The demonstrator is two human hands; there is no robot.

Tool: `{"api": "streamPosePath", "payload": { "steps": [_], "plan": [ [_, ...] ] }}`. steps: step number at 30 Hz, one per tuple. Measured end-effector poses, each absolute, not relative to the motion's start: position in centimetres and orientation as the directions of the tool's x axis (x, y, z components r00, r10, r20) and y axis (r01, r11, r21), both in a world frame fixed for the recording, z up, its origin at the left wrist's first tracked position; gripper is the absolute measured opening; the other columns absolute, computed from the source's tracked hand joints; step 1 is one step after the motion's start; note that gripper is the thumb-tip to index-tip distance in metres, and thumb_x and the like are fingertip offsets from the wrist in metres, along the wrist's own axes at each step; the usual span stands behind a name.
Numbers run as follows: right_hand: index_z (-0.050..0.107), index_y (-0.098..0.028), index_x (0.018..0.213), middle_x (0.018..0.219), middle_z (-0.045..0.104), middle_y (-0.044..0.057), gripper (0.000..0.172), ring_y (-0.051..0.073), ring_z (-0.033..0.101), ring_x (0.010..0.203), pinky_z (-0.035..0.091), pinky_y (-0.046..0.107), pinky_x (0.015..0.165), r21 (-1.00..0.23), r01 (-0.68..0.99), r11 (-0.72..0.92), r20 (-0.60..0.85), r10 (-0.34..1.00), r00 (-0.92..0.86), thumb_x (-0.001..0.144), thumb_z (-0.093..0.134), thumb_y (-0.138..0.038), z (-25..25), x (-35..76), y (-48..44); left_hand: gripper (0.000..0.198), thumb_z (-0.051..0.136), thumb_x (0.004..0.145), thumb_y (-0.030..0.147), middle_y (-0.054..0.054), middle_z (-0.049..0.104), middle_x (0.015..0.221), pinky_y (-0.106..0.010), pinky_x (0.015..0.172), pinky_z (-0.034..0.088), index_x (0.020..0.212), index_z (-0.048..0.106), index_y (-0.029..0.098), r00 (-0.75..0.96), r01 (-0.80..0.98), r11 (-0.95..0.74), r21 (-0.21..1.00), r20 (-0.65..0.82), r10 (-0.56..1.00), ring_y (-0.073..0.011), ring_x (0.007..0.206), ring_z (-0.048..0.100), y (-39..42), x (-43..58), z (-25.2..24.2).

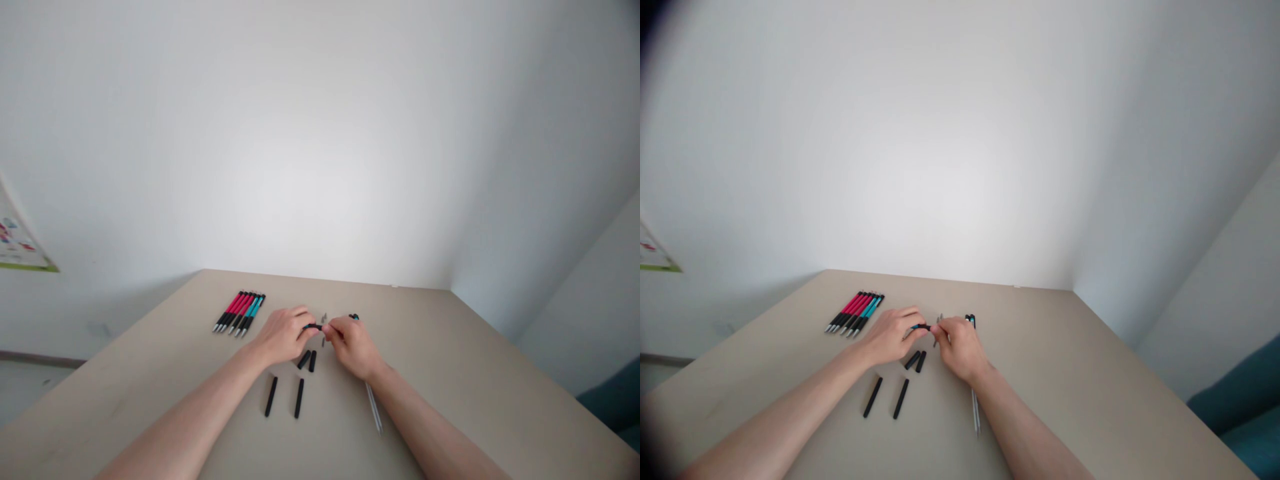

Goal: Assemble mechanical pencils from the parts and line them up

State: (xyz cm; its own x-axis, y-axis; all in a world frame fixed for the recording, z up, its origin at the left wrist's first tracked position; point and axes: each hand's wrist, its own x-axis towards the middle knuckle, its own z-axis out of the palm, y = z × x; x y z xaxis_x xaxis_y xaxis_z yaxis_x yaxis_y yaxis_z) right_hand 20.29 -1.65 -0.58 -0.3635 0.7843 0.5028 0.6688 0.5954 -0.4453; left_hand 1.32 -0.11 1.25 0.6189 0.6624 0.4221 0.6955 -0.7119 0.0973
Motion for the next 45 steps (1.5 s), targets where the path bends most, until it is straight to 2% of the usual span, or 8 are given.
{"api": "streamPosePath", "payload": {
  "steps": [8,14,17,23,30,34,39,45],
  "plan": [
    [0.05,-0.018,0.057,0.056,0.056,0.001,0.039,0.013,0.05,0.057,0.031,0.023,0.058,-0.441,0.694,0.568,0.483,0.803,-0.35,0.093,0.038,-0.027,-0.68,20.36,-1.54,0.015,0.044,0.092,0.023,-0.003,0.061,0.089,-0.029,0.073,0.039,0.087,0.057,0.017,0.646,0.618,-0.769,0.161,0.454,0.614,-0.0166,0.084,0.057,0.63,1.35,0.61],
    [0.044,-0.018,0.058,0.055,0.053,0.001,0.039,0.012,0.047,0.054,0.029,0.023,0.056,-0.445,0.719,0.534,0.467,0.823,-0.322,0.094,0.034,-0.029,-0.96,20.32,-1.41,0.011,0.05,0.089,0.025,-0.003,0.063,0.091,-0.03,0.077,0.038,0.091,0.058,0.017,0.649,0.594,-0.784,0.178,0.469,0.599,-0.0179,0.088,0.056,0.57,1.29,0.59],
    [0.041,-0.019,0.057,0.054,0.052,0.001,0.039,0.012,0.046,0.053,0.028,0.023,0.055,-0.452,0.717,0.531,0.456,0.828,-0.326,0.094,0.034,-0.03,-0.97,20.31,-1.44,0.013,0.049,0.09,0.021,-0.003,0.063,0.083,-0.031,0.076,0.037,0.084,0.059,0.017,0.666,0.592,-0.791,0.154,0.459,0.588,-0.0179,0.084,0.056,0.62,1.28,0.61],
    [0.039,-0.019,0.056,0.053,0.049,0.0,0.04,0.011,0.043,0.051,0.027,0.023,0.054,-0.457,0.718,0.526,0.462,0.83,-0.314,0.093,0.034,-0.03,-1.08,20.1,-1.5,0.01,0.061,0.082,0.023,-0.002,0.062,0.081,-0.031,0.076,0.035,0.079,0.055,0.016,0.597,0.64,-0.749,0.169,0.504,0.624,-0.0178,0.082,0.055,0.68,1.31,0.8],
    [0.041,-0.018,0.057,0.054,0.05,0.0,0.038,0.012,0.042,0.053,0.026,0.024,0.055,-0.418,0.729,0.541,0.528,0.798,-0.289,0.093,0.035,-0.028,-0.59,20.5,-1.62,0.016,0.047,0.09,0.021,-0.003,0.067,0.084,-0.033,0.078,0.034,0.088,0.062,0.018,0.633,0.601,-0.783,0.157,0.504,0.587,-0.0181,0.083,0.056,0.43,0.99,1.4],
    [0.041,-0.018,0.055,0.051,0.047,-0.001,0.039,0.011,0.04,0.05,0.024,0.024,0.053,-0.434,0.729,0.53,0.505,0.813,-0.29,0.092,0.036,-0.028,-0.64,20.48,-1.78,0.012,0.053,0.086,0.018,-0.002,0.066,0.076,-0.032,0.076,0.034,0.078,0.062,0.017,0.608,0.615,-0.768,0.176,0.514,0.605,-0.0169,0.078,0.056,0.57,0.96,1.34],
    [0.042,-0.018,0.055,0.052,0.048,0.0,0.039,0.011,0.041,0.051,0.025,0.024,0.053,-0.422,0.732,0.535,0.512,0.807,-0.295,0.092,0.036,-0.027,-0.62,20.43,-1.75,0.006,0.058,0.083,0.02,-0.003,0.065,0.078,-0.032,0.077,0.035,0.078,0.061,0.017,0.582,0.627,-0.754,0.196,0.526,0.621,-0.0181,0.082,0.055,0.49,0.9,1.52],
    [0.044,-0.019,0.054,0.053,0.051,0.001,0.039,0.013,0.043,0.053,0.027,0.025,0.054,-0.417,0.739,0.53,0.52,0.805,-0.284,0.091,0.037,-0.027,-0.32,20.7,-1.78,0.015,0.053,0.086,0.018,-0.002,0.066,0.075,-0.033,0.076,0.035,0.081,0.067,0.019,0.625,0.616,-0.766,0.186,0.477,0.618,-0.0187,0.083,0.053,0.7,0.52,1.15]
  ]
}}
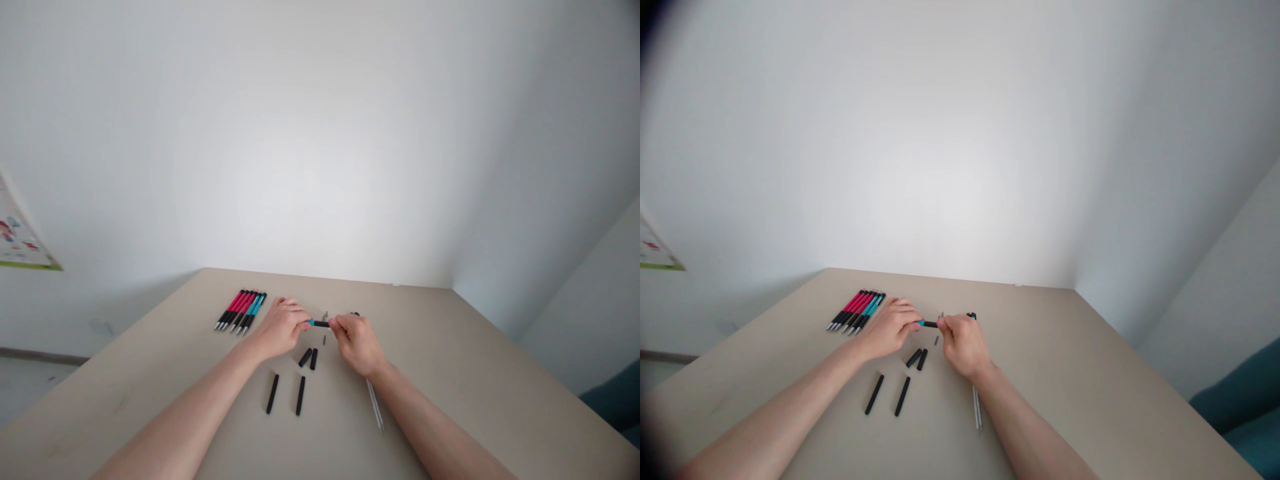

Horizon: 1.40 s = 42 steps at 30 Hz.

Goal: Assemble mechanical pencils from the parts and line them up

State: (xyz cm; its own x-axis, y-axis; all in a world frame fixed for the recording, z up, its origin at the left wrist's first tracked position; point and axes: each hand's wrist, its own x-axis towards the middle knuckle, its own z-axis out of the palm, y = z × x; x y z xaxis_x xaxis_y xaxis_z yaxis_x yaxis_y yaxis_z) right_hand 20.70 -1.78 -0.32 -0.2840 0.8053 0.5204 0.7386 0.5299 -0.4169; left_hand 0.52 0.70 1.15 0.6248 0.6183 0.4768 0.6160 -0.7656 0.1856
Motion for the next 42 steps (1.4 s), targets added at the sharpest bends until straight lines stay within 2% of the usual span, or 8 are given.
{"api": "streamPosePath", "payload": {
  "steps": [14,18,23,26,30,35,38,42],
  "plan": [
    [0.041,-0.018,0.051,0.05,0.046,0.0,0.041,0.011,0.038,0.049,0.025,0.025,0.05,-0.497,0.722,0.482,0.536,0.824,-0.181,0.09,0.037,-0.031,-0.4,20.9,-1.9,0.014,0.053,0.087,0.024,-0.003,0.069,0.083,-0.037,0.084,0.036,0.086,0.067,0.021,0.516,0.64,-0.739,0.209,0.596,0.615,-0.0213,0.093,0.05,1.2,-0.1,0.7],
    [0.04,-0.018,0.047,0.043,0.044,-0.001,0.049,0.01,0.039,0.043,0.026,0.023,0.047,-0.663,0.645,0.381,0.385,0.912,-0.143,0.091,0.034,-0.038,-0.8,20.7,-1.8,0.017,0.051,0.088,0.023,-0.003,0.069,0.083,-0.039,0.085,0.034,0.085,0.068,0.021,0.489,0.647,-0.744,0.167,0.658,0.573,-0.0219,0.095,0.049,1.3,-0.2,0.7],
    [0.059,-0.016,0.063,0.056,0.059,0.002,0.043,0.013,0.052,0.052,0.036,0.023,0.053,-0.711,0.59,0.383,0.36,0.919,-0.162,0.092,0.035,-0.037,-0.6,20.6,-1.9,0.019,0.049,0.089,0.025,-0.003,0.067,0.081,-0.033,0.079,0.036,0.085,0.067,0.02,0.497,0.644,-0.745,0.173,0.645,0.58,-0.0181,0.085,0.054,1.1,-0.1,1.1],
    [0.066,-0.018,0.086,0.074,0.066,0.004,0.025,0.016,0.057,0.068,0.04,0.025,0.063,-0.604,0.616,0.506,0.506,0.84,-0.194,0.088,0.047,-0.034,-0.2,20.9,-2.0,0.016,0.052,0.089,0.027,-0.003,0.067,0.082,-0.03,0.077,0.038,0.089,0.068,0.021,0.483,0.618,-0.751,0.231,0.642,0.595,-0.0159,0.081,0.058,1.2,-0.3,0.9],
    [0.067,-0.018,0.077,0.072,0.066,0.005,0.026,0.018,0.056,0.072,0.039,0.028,0.068,-0.532,0.634,0.561,0.574,0.79,-0.217,0.087,0.05,-0.034,-0.2,21.0,-2.0,0.023,0.062,0.082,0.031,-0.004,0.065,0.09,-0.031,0.08,0.042,0.103,0.062,0.021,0.352,0.576,-0.742,0.342,0.716,0.603,-0.0174,0.086,0.059,1.6,-0.4,0.5],
    [0.065,-0.015,0.064,0.064,0.063,0.005,0.046,0.014,0.053,0.059,0.038,0.025,0.057,-0.767,0.473,0.433,0.413,0.898,-0.152,0.09,0.041,-0.045,-0.7,20.2,-2.1,0.053,0.067,0.076,0.036,-0.003,0.06,0.092,-0.028,0.066,0.05,0.118,0.04,0.019,0.033,0.326,-0.593,0.737,0.618,0.786,-0.0133,0.071,0.061,2.1,0.5,-0.1],
    [0.068,-0.014,0.069,0.057,0.061,0.003,0.048,0.013,0.05,0.053,0.036,0.023,0.053,-0.863,0.337,0.377,0.314,0.922,-0.227,0.088,0.042,-0.049,-0.6,19.4,-2.5,0.05,0.061,0.08,0.037,0.002,0.06,0.075,-0.029,0.064,0.052,0.119,0.035,0.019,0.097,0.032,-0.472,0.881,0.467,0.879,-0.0137,0.064,0.063,1.8,1.4,-0.2],
    [0.068,-0.014,0.063,0.054,0.06,0.002,0.046,0.012,0.049,0.053,0.036,0.023,0.052,-0.89,0.288,0.353,0.243,0.902,-0.356,0.085,0.046,-0.047,-0.1,18.8,-3.3,0.059,0.062,0.079,0.04,-0.001,0.064,0.08,-0.032,0.065,0.055,0.127,0.034,0.019,0.202,-0.164,-0.306,0.938,0.336,0.92,-0.0144,0.064,0.065,0.8,2.1,0.6]
  ]
}}
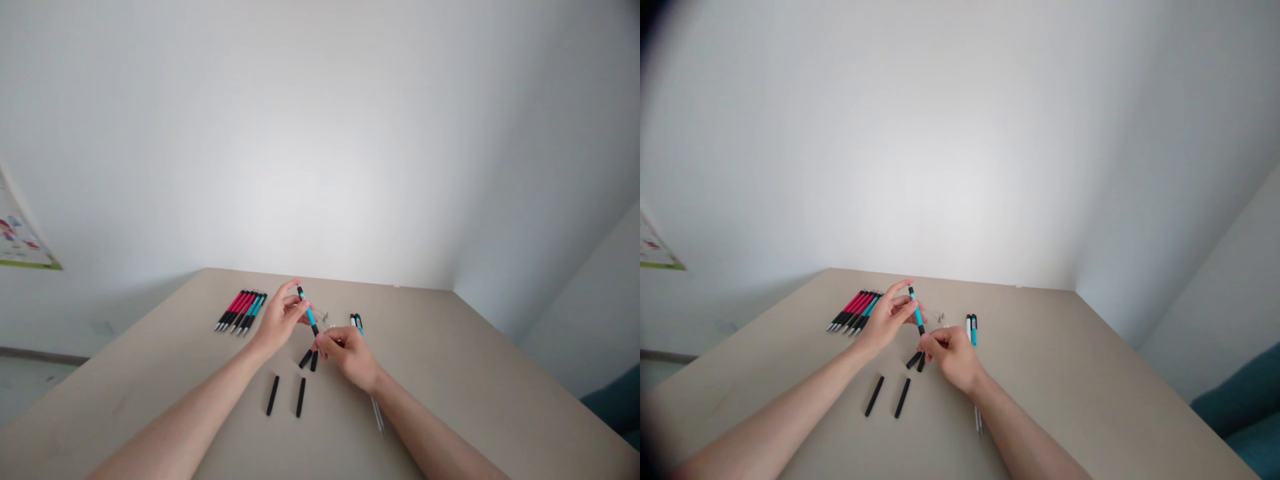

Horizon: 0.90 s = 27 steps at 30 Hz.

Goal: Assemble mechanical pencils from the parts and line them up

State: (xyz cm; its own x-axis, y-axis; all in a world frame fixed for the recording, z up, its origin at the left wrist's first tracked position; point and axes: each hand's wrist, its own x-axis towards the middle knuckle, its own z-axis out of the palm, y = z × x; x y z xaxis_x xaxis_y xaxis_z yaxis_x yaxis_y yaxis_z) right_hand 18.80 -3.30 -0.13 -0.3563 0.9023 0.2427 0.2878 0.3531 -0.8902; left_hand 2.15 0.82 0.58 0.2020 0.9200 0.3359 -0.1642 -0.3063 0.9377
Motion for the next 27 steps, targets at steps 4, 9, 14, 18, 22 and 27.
{"api": "streamPosePath", "payload": {
  "steps": [4,9,14,18,22,27],
  "plan": [
    [0.067,-0.013,0.057,0.053,0.06,0.002,0.043,0.011,0.048,0.05,0.035,0.022,0.05,-0.906,0.294,0.304,0.167,0.895,-0.413,0.083,0.052,-0.044,-0.1,18.8,-3.8,0.058,0.064,0.078,0.037,-0.002,0.064,0.08,-0.029,0.06,0.054,0.126,0.039,0.017,0.287,-0.202,-0.223,0.954,0.276,0.917,-0.0133,0.06,0.063,0.2,2.2,1.1],
    [0.065,-0.013,0.055,0.049,0.056,0.0,0.04,0.009,0.043,0.046,0.03,0.022,0.047,-0.921,0.281,0.271,0.119,0.88,-0.46,0.081,0.058,-0.043,0.0,18.9,-4.0,0.047,0.064,0.079,0.034,-0.002,0.063,0.076,-0.027,0.057,0.053,0.119,0.046,0.016,0.351,-0.197,-0.24,0.951,0.297,0.888,-0.0132,0.06,0.061,0.2,2.1,1.0],
    [0.062,-0.013,0.054,0.049,0.054,-0.001,0.039,0.008,0.04,0.046,0.029,0.021,0.046,-0.916,0.288,0.278,0.118,0.874,-0.471,0.081,0.058,-0.042,-0.1,18.8,-4.0,0.05,0.061,0.082,0.033,-0.002,0.062,0.079,-0.028,0.058,0.053,0.125,0.042,0.017,0.402,-0.177,-0.248,0.952,0.3,0.865,-0.0127,0.06,0.061,-0.2,2.1,1.6],
    [0.06,-0.014,0.054,0.047,0.05,-0.002,0.037,0.008,0.038,0.045,0.027,0.021,0.045,-0.912,0.298,0.283,0.128,0.885,-0.447,0.08,0.059,-0.041,-0.4,18.8,-3.8,0.061,0.063,0.081,0.033,-0.005,0.063,0.087,-0.029,0.063,0.051,0.132,0.034,0.018,0.445,-0.158,-0.238,0.958,0.285,0.849,-0.0122,0.062,0.06,-0.6,2.1,1.9],
    [0.058,-0.013,0.052,0.045,0.047,-0.003,0.038,0.007,0.035,0.044,0.024,0.021,0.043,-0.891,0.346,0.294,0.133,0.898,-0.42,0.079,0.058,-0.04,-0.5,18.7,-3.7,0.075,0.067,0.078,0.029,-0.004,0.063,0.084,-0.026,0.064,0.048,0.139,0.024,0.019,0.5,-0.115,-0.249,0.962,0.272,0.822,-0.0141,0.071,0.06,-0.6,2.1,1.5],
    [0.063,-0.014,0.057,0.052,0.052,-0.002,0.03,0.008,0.041,0.051,0.03,0.022,0.05,-0.762,0.478,0.437,0.279,0.887,-0.367,0.079,0.059,-0.033,-0.6,18.6,-3.6,0.079,0.067,0.078,0.027,-0.001,0.062,0.077,-0.026,0.065,0.045,0.14,0.018,0.021,0.535,-0.124,-0.235,0.964,0.264,0.802,-0.0128,0.067,0.059,-0.5,2.1,1.0]
  ]
}}
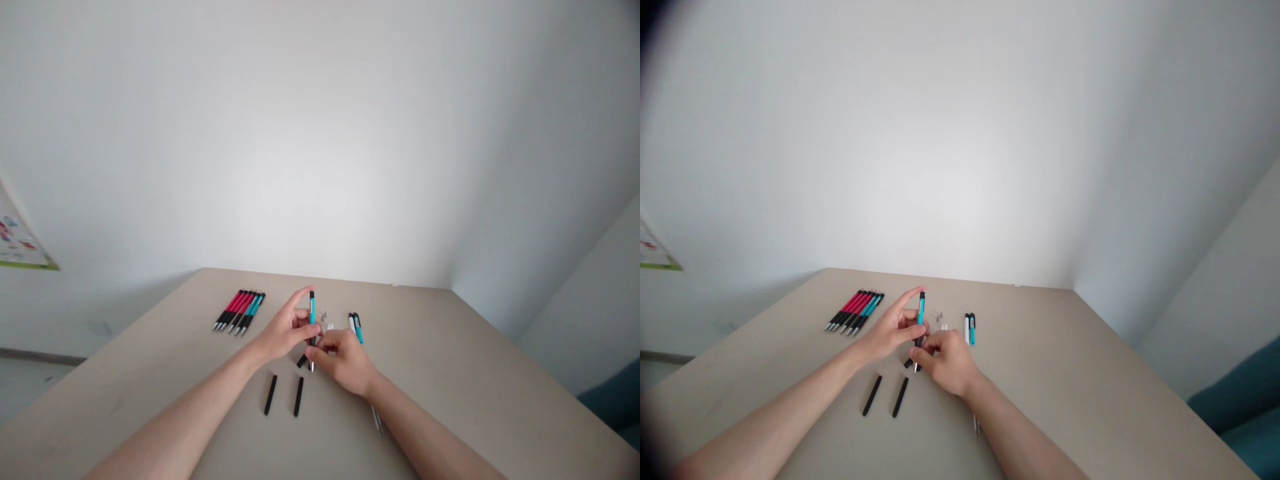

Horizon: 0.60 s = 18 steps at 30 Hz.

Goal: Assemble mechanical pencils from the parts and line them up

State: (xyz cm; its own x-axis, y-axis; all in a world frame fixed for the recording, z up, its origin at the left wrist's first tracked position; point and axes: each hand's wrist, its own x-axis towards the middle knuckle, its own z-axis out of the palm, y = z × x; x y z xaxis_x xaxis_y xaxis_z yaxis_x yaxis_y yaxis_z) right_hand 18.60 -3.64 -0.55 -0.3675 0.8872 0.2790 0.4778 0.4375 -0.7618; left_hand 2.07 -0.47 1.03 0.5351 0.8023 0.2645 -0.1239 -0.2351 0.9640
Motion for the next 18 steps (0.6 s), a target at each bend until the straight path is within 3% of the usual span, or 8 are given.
{"api": "streamPosePath", "payload": {
  "steps": [5,13,18],
  "plan": [
    [0.063,-0.015,0.057,0.057,0.058,-0.001,0.028,0.009,0.046,0.054,0.032,0.022,0.054,-0.676,0.538,0.503,0.332,0.86,-0.387,0.08,0.058,-0.031,-0.89,18.63,-3.54,0.073,0.066,0.078,0.026,0.0,0.061,0.072,-0.026,0.065,0.045,0.136,0.023,0.018,0.518,-0.141,-0.241,0.96,0.279,0.808,-0.0128,0.066,0.057,-0.5,2.09,1.04],
    [0.063,-0.015,0.056,0.055,0.058,-0.001,0.03,0.009,0.047,0.053,0.032,0.022,0.053,-0.668,0.554,0.497,0.315,0.863,-0.395,0.08,0.059,-0.033,-0.94,18.64,-3.38,0.083,0.064,0.08,0.025,0.001,0.059,0.074,-0.024,0.063,0.042,0.143,0.011,0.023,0.527,-0.107,-0.25,0.962,0.268,0.807,-0.0117,0.065,0.057,-0.43,2.12,0.73],
    [0.063,-0.015,0.057,0.056,0.058,-0.001,0.032,0.009,0.046,0.052,0.03,0.022,0.052,-0.67,0.561,0.487,0.298,0.868,-0.398,0.081,0.058,-0.035,-1.0,18.66,-3.45,0.081,0.063,0.08,0.026,0.002,0.056,0.07,-0.023,0.06,0.04,0.143,0.013,0.021,0.529,-0.094,-0.254,0.963,0.264,0.806,-0.0105,0.061,0.053,-0.28,2.08,0.47]
  ]
}}
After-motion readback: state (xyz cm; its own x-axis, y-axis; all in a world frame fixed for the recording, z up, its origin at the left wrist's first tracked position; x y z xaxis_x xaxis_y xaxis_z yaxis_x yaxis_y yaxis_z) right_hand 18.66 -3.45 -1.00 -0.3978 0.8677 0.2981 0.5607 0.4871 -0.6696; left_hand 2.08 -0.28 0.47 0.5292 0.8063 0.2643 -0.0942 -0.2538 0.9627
